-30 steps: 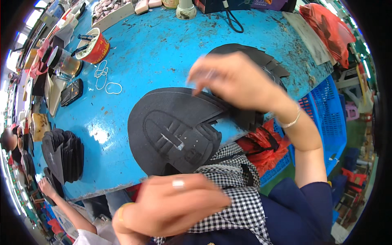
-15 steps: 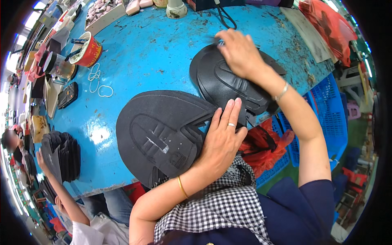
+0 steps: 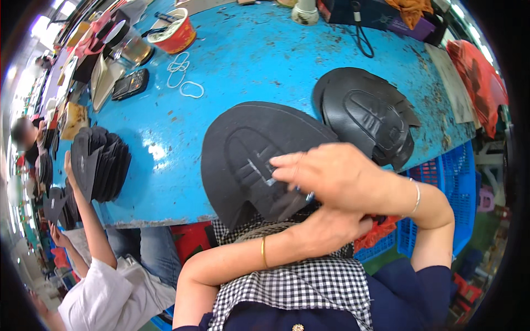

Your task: The person trims excess material from black shoe components using scissors.

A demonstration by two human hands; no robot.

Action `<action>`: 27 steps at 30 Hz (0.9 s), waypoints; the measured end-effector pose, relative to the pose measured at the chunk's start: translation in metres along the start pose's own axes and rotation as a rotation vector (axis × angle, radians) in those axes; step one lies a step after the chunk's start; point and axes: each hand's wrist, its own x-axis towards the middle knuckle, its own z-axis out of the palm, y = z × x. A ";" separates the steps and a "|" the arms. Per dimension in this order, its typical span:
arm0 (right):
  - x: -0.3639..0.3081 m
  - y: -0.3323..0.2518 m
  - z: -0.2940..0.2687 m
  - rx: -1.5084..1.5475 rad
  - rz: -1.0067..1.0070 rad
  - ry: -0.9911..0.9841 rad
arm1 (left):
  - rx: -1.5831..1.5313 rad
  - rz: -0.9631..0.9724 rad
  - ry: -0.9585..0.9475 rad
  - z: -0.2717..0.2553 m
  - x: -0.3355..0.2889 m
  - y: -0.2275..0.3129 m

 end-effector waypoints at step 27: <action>-0.152 0.029 -0.049 0.266 1.299 0.845 | -0.171 -0.492 0.596 -0.246 -0.122 0.049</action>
